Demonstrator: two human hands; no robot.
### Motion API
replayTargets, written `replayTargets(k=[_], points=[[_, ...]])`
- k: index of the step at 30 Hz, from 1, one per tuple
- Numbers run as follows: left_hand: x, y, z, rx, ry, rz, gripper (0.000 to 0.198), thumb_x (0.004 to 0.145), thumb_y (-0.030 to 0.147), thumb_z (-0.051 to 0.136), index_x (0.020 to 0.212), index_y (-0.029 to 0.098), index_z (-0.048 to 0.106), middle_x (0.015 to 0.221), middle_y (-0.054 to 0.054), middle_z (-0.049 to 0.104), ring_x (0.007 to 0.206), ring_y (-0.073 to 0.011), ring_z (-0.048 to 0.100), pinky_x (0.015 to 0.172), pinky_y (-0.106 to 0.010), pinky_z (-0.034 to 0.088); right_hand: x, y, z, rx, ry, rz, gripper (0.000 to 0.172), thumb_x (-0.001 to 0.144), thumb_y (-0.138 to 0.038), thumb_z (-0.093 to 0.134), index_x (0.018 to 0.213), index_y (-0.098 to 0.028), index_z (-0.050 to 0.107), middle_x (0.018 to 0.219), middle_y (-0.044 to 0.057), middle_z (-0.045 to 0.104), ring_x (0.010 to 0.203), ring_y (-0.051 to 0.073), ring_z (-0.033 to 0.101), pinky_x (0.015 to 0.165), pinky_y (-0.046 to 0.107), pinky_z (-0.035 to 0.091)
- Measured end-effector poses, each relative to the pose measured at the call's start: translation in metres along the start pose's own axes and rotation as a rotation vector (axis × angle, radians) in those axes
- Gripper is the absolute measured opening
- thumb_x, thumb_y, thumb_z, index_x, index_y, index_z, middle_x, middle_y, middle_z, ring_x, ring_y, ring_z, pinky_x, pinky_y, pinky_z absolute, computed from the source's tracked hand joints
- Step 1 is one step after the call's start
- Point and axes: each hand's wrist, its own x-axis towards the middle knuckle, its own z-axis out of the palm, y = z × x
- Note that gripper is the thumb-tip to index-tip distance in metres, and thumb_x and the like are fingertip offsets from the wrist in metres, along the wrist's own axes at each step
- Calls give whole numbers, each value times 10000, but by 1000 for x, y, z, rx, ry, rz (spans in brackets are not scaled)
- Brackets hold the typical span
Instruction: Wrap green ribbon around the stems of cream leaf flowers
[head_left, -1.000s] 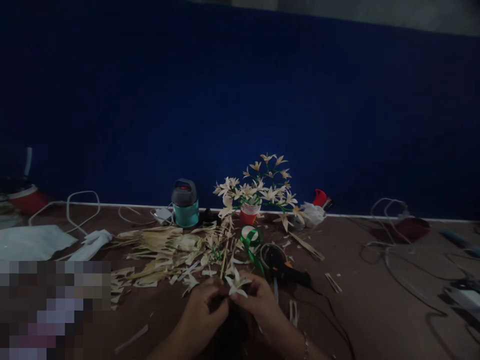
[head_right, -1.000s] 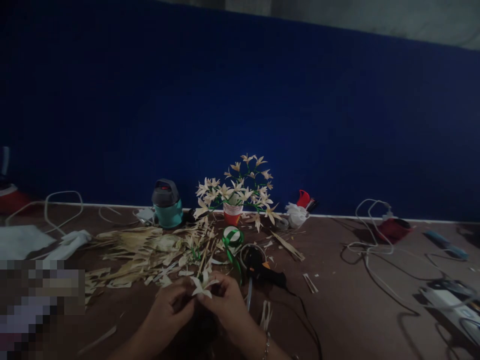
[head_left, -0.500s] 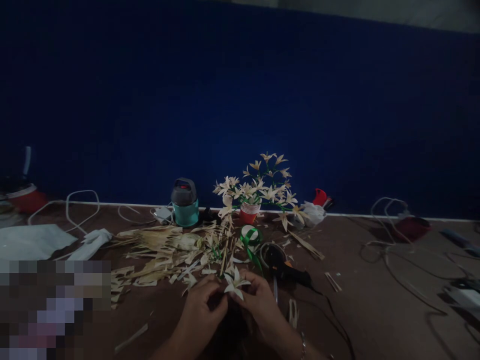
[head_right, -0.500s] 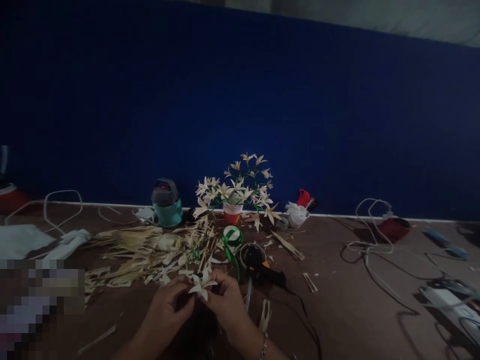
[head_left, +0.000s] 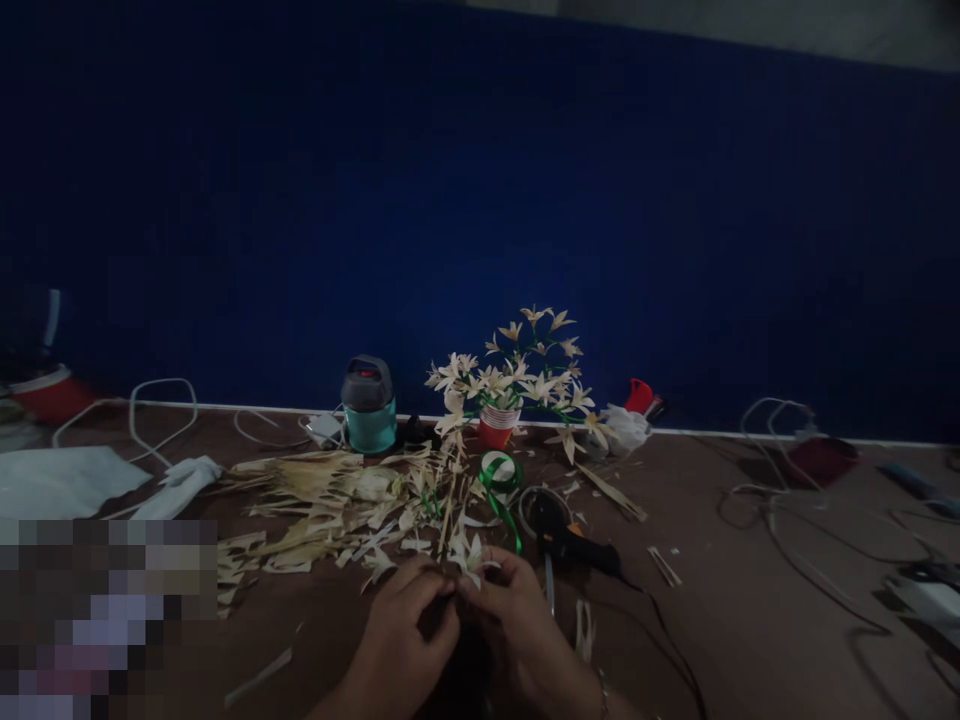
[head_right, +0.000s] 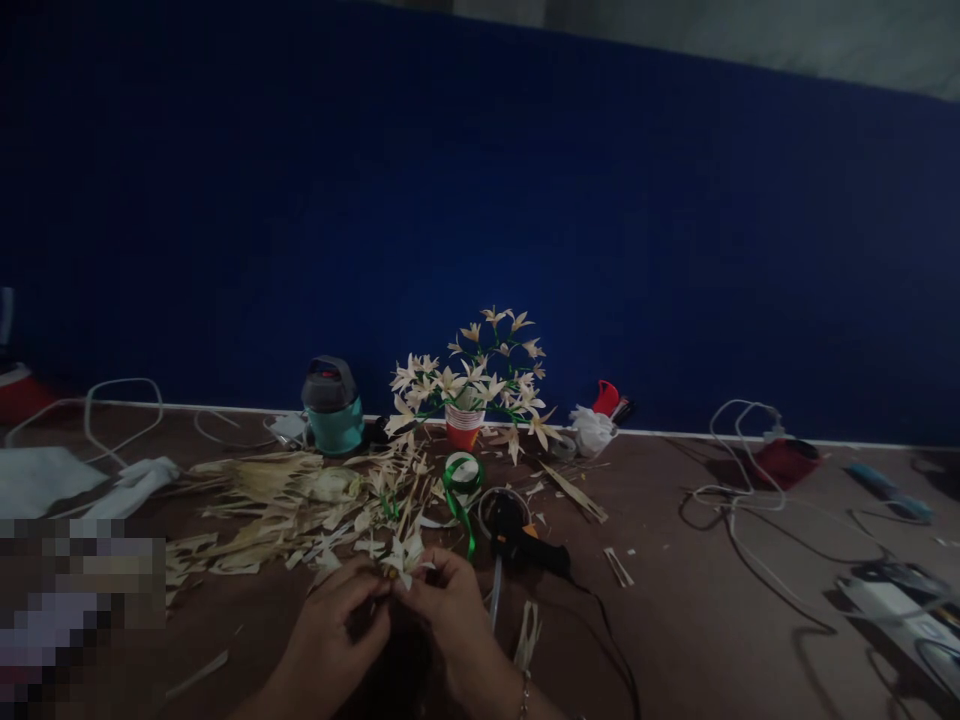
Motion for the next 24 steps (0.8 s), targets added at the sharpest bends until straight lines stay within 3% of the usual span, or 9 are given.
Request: replayTargets(k=[8, 15, 19, 24], points=[[2, -2, 0, -66, -1, -6, 145, 743, 138, 473, 653, 168, 582, 668, -28, 582, 645, -135, 552, 595, -211, 428, -3, 0, 1, 67, -27, 21, 280, 469, -183, 802, 661, -145, 601, 562, -24, 577, 527, 110, 523, 541, 216, 393], [11, 3, -4, -343, -74, -291, 160, 683, 204, 484, 580, 146, 592, 589, -18, 575, 592, -143, 537, 573, -224, 422, -3, -6, 1, 38, -83, 94, 252, 537, -170, 778, 753, -149, 651, 615, -11, 618, 525, 81, 534, 529, 178, 393], [15, 7, -6, -552, -124, -414, 154, 634, 235, 507, 563, 138, 602, 595, -19, 602, 598, -147, 539, 591, -233, 427, -4, -11, 4, 39, -92, 108, 250, 512, -194, 791, 712, -143, 651, 629, 4, 634, 567, 110, 566, 575, 212, 422], [13, 3, -5, -590, -167, -448, 156, 611, 236, 539, 603, 124, 649, 616, -32, 634, 613, -153, 546, 601, -238, 427, -4, -12, 2, -25, 31, 143, 284, 439, -219, 820, 571, -139, 581, 494, -38, 564, 445, 71, 486, 455, 174, 348]])
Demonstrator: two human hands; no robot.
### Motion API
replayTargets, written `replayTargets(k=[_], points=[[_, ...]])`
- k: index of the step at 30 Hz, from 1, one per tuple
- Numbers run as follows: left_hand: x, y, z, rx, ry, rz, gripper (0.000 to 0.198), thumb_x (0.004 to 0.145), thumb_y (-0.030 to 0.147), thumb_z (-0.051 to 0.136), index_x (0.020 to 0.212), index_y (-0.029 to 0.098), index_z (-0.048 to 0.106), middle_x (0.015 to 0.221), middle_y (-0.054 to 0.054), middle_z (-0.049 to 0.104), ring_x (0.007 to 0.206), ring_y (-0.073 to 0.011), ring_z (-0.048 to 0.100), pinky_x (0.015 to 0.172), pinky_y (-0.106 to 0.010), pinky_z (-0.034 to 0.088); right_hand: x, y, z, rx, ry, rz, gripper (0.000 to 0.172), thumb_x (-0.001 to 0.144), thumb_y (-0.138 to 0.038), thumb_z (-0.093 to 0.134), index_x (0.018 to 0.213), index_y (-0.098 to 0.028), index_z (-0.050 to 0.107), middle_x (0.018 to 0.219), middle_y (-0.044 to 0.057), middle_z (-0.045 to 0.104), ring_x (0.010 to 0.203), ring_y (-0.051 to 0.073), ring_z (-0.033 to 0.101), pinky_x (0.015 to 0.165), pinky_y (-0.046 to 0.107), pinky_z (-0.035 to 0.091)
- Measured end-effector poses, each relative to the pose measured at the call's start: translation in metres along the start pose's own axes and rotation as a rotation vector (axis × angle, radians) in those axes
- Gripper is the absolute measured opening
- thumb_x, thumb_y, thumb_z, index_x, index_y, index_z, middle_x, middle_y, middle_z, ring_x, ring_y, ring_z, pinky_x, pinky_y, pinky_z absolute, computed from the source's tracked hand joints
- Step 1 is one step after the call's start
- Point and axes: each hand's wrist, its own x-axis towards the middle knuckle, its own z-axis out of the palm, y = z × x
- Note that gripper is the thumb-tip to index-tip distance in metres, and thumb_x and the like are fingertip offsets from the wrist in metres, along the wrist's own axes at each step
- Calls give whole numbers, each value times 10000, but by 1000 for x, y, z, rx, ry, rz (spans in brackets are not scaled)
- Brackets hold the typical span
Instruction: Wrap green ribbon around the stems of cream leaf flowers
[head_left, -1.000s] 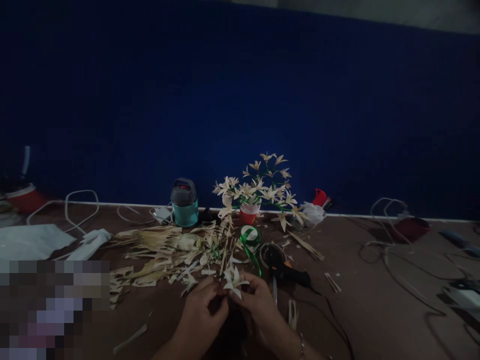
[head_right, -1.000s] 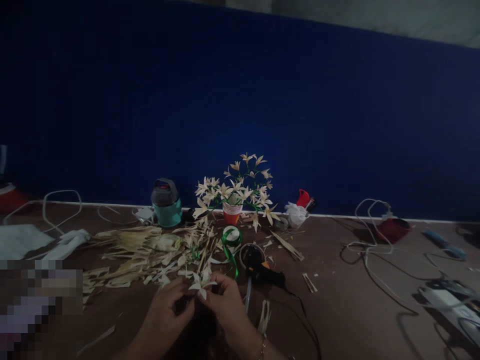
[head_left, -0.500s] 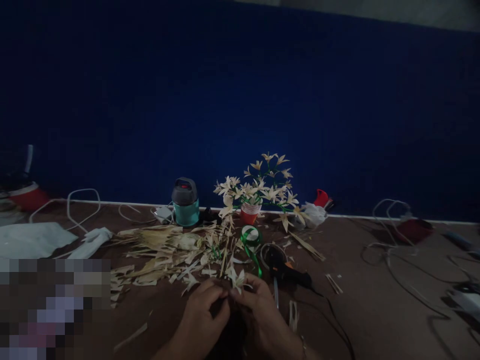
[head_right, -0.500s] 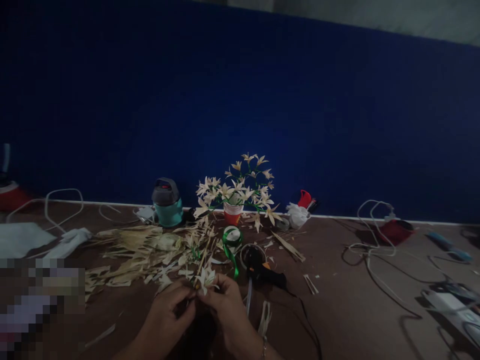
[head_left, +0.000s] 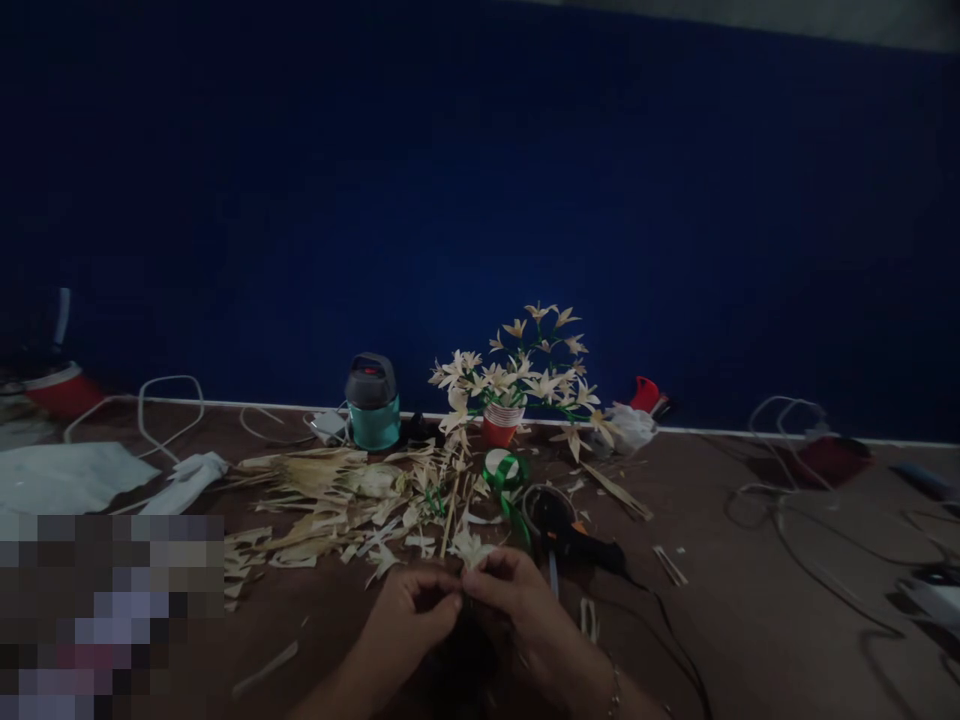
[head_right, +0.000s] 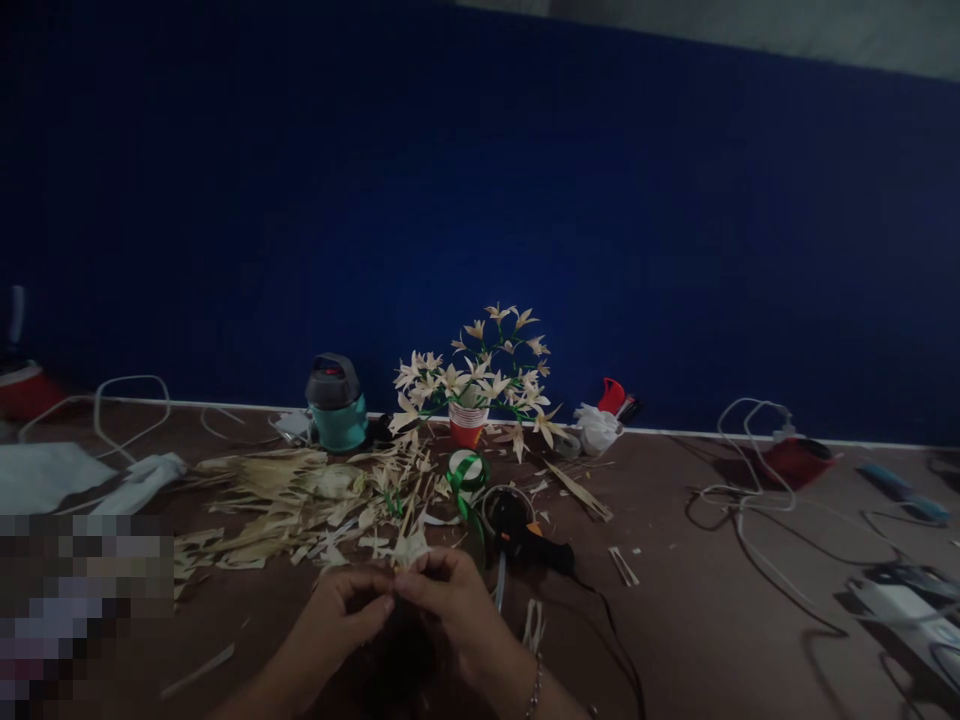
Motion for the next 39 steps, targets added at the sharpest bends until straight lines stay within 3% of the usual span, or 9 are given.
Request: replayTargets(k=[10, 21, 35, 39], points=[[0, -4, 1, 248, 86, 175, 103, 652, 175, 519, 609, 139, 606, 593, -6, 594, 584, -133, 547, 581, -210, 422, 9, 11, -6, -76, -53, -147, 275, 453, -203, 809, 549, -139, 559, 513, -43, 534, 495, 76, 459, 514, 197, 356], [-4, -7, 4, 335, 170, 290, 137, 670, 172, 516, 535, 161, 535, 549, 12, 511, 549, -116, 487, 540, -198, 385, 7, 9, -2, -141, 13, -208, 284, 487, -246, 793, 563, -144, 539, 519, -48, 521, 478, 67, 429, 479, 187, 330], [-3, -3, 2, 237, 53, 201, 126, 651, 182, 526, 530, 151, 540, 549, 20, 474, 535, -108, 437, 510, -195, 355, 5, 6, -1, -16, -65, -94, 305, 468, -194, 797, 549, -150, 506, 480, -60, 497, 436, 58, 418, 441, 177, 310], [-3, -2, 2, 219, 52, 172, 157, 649, 181, 506, 500, 148, 545, 527, 21, 469, 536, -112, 447, 520, -200, 359, 1, 6, 2, 16, -7, -64, 313, 443, -171, 800, 556, -154, 509, 485, -60, 509, 451, 66, 449, 451, 177, 332]])
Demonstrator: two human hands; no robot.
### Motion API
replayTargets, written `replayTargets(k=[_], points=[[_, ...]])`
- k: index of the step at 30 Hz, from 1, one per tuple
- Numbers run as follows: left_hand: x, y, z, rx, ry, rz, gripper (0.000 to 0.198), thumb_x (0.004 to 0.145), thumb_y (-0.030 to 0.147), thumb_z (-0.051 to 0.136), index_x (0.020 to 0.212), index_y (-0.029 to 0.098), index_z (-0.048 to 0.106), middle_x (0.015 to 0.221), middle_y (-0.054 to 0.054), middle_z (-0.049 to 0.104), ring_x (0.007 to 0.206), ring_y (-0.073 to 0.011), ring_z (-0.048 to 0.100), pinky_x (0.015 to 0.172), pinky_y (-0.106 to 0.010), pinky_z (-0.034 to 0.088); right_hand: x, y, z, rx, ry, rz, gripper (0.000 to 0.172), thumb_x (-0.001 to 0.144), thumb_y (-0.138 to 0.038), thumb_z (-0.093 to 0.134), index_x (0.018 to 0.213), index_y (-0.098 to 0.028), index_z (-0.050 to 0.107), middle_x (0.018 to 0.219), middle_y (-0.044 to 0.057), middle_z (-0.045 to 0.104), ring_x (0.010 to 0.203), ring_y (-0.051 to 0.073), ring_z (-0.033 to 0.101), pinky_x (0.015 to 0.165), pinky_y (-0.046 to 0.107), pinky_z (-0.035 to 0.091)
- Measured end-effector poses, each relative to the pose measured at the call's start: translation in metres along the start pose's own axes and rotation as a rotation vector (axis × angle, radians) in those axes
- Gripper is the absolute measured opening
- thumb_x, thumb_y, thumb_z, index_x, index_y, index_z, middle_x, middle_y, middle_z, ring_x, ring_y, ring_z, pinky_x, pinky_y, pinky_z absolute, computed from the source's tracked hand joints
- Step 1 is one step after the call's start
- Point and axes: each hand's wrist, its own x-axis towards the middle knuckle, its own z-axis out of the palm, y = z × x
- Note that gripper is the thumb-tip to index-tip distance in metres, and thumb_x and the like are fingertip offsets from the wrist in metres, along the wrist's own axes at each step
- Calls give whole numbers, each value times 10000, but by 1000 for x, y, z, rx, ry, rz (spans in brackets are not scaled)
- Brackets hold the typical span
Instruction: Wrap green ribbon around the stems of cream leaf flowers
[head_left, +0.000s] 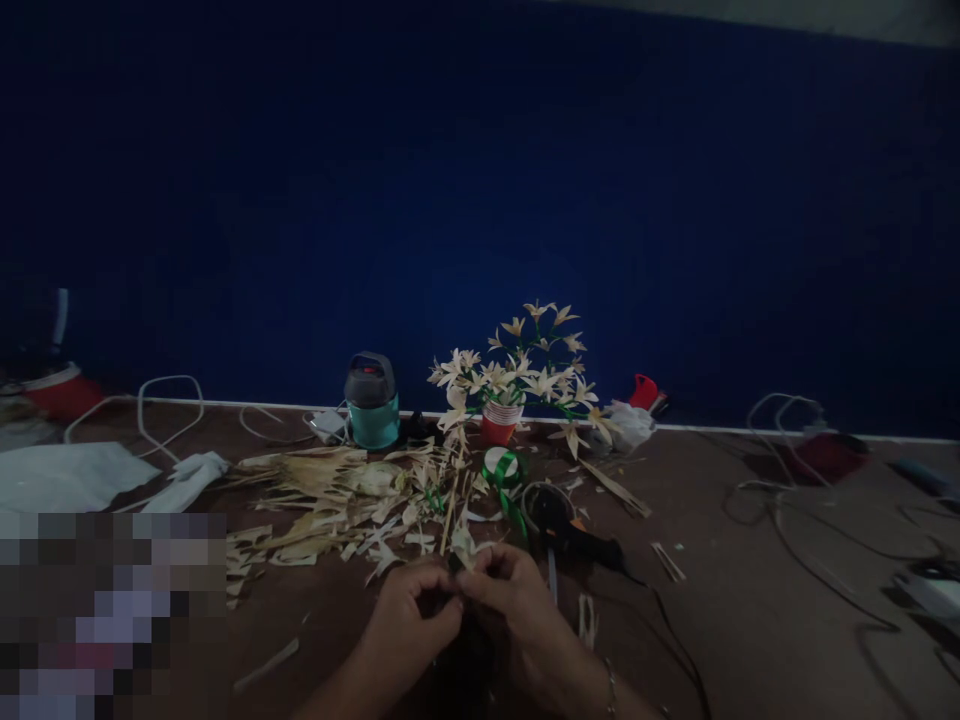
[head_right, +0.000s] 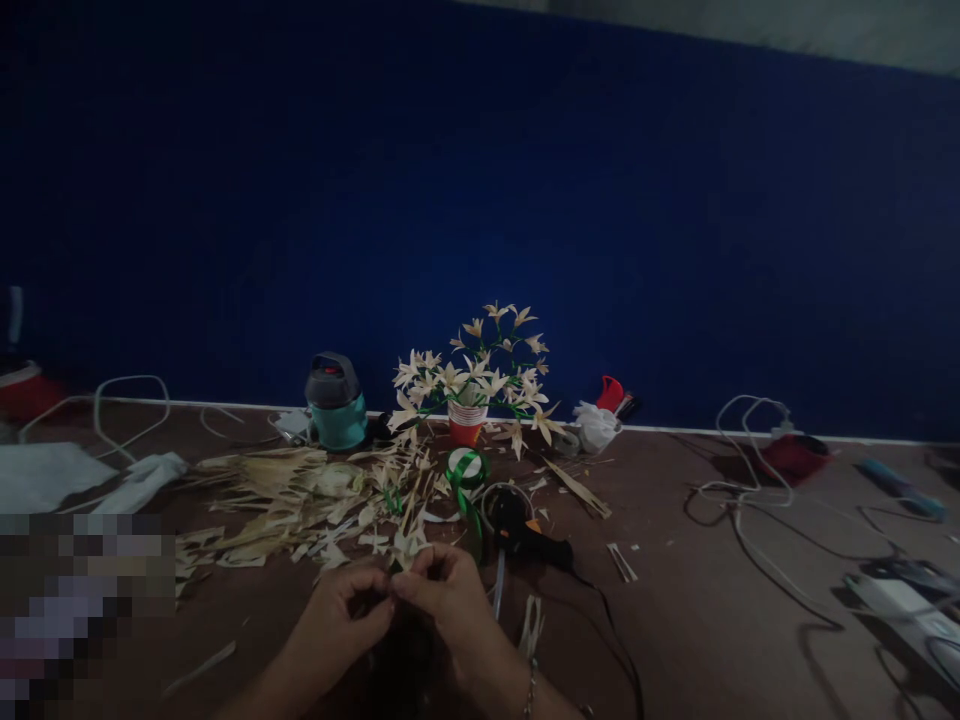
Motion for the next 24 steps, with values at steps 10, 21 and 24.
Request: replayTargets(k=[10, 21, 24], points=[[2, 9, -2, -127, -23, -143, 128, 602, 216, 522, 505, 142, 562, 543, 4, 544, 568, -129, 485, 572, -220, 393, -2, -5, 0, -18, -54, 88, 294, 453, -178, 809, 591, -144, 551, 504, -47, 551, 455, 70, 495, 466, 171, 337], [0, 1, 2, -18, 5, -50, 131, 634, 195, 520, 539, 139, 590, 541, 7, 545, 551, -123, 492, 540, -202, 395, -3, -4, -1, -28, -18, 5, 334, 406, -178, 827, 568, -152, 535, 507, -55, 541, 469, 74, 473, 474, 183, 347], [-1, 3, 0, 43, 22, -1, 138, 651, 177, 512, 540, 146, 587, 556, 5, 555, 571, -127, 504, 570, -205, 399, -3, -4, 1, -58, 17, -23, 334, 414, -193, 823, 558, -151, 525, 495, -59, 524, 458, 64, 446, 462, 177, 333]])
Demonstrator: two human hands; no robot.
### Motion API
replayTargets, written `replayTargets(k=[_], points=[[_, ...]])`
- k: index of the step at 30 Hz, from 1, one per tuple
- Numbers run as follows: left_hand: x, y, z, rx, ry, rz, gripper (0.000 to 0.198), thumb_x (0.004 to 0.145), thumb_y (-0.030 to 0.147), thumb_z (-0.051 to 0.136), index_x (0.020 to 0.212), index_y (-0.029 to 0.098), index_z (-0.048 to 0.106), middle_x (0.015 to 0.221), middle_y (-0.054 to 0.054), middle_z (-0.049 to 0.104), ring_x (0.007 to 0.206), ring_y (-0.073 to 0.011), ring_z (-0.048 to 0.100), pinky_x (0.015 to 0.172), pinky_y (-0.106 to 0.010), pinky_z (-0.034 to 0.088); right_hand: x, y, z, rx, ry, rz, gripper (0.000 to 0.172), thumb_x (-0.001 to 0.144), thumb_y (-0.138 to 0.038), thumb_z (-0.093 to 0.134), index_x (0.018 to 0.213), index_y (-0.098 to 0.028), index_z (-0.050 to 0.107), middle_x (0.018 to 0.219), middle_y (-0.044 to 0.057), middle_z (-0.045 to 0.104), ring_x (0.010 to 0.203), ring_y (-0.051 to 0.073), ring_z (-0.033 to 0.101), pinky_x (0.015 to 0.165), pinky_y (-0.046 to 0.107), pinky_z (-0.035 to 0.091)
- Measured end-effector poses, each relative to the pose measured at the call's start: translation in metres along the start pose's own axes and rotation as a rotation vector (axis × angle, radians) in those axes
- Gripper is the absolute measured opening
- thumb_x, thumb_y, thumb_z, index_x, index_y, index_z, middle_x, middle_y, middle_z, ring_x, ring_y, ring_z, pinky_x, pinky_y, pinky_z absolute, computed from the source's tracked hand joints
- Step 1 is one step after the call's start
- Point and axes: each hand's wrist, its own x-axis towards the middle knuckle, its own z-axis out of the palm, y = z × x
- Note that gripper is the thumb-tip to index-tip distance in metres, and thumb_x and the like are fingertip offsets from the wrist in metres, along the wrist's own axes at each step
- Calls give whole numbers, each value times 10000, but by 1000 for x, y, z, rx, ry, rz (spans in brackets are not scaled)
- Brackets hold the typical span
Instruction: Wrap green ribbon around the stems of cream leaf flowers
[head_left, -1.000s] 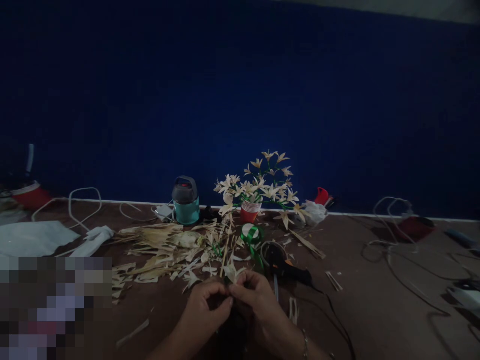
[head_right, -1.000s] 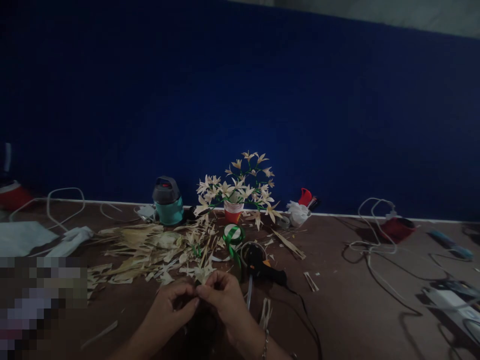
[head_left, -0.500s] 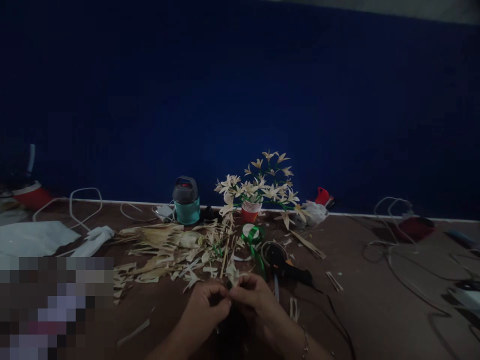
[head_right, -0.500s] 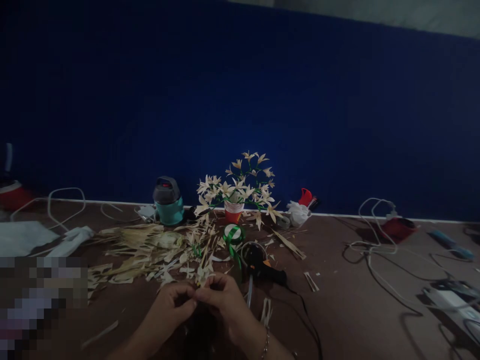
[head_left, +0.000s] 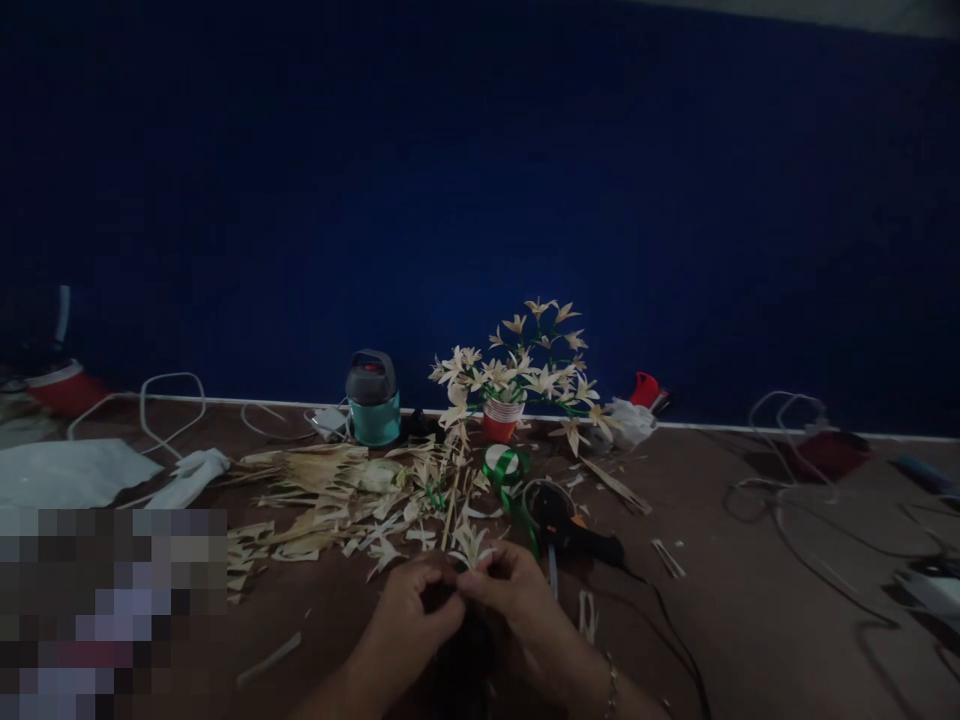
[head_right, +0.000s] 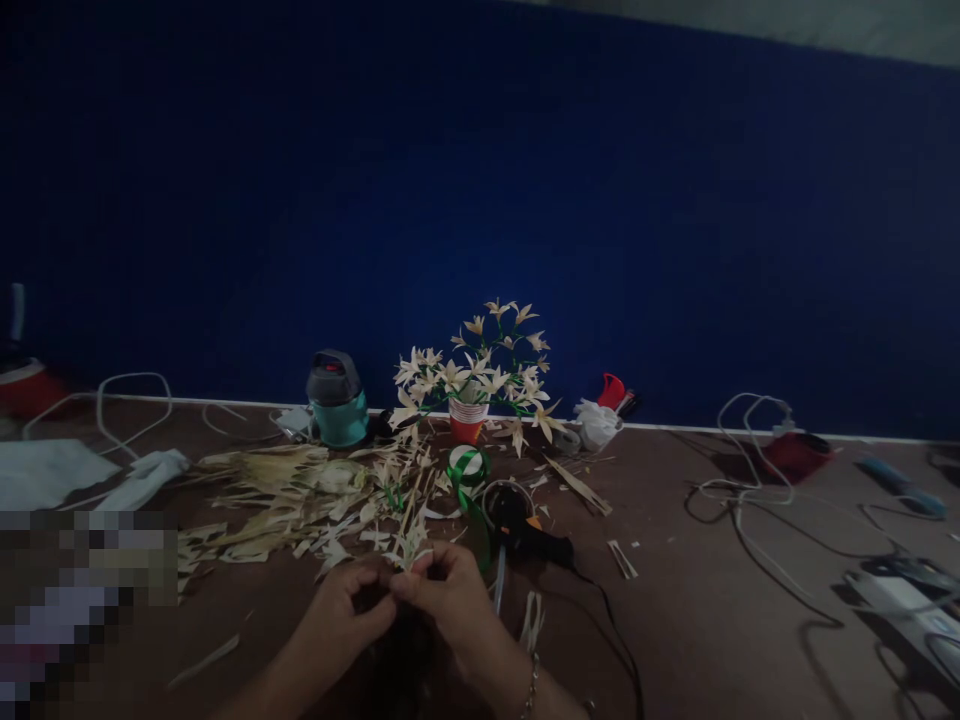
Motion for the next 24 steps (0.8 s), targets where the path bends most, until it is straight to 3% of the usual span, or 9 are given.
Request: replayTargets(k=[5, 11, 18, 24], points=[[1, 2, 0, -16, 15, 43, 131, 655, 177, 513, 557, 151, 596, 588, -5, 578, 597, -136, 522, 600, -217, 406, 2, 1, -2, -33, -49, -21, 329, 470, -189, 804, 555, -149, 489, 486, -67, 500, 454, 55, 425, 463, 170, 323], [-1, -2, 3, -41, -11, -43, 109, 609, 209, 518, 530, 147, 561, 521, 20, 485, 522, -113, 437, 496, -199, 348, 4, 1, -1, -44, -49, -11, 357, 457, -213, 810, 541, -153, 468, 469, -65, 503, 440, 59, 434, 457, 174, 324], [-2, -4, 3, -44, -33, -103, 103, 599, 219, 517, 524, 148, 522, 498, 38, 430, 512, -100, 393, 487, -193, 332, 4, 3, -2, -23, -81, -8, 360, 441, -218, 816, 533, -149, 475, 492, -52, 525, 460, 66, 451, 482, 186, 336], [-1, 1, 0, -72, -81, -43, 133, 634, 192, 485, 514, 144, 515, 533, 26, 457, 547, -106, 420, 524, -199, 358, 0, 0, 1, -69, -56, -9, 356, 433, -223, 819, 551, -150, 492, 517, -49, 527, 499, 89, 480, 506, 201, 358]])
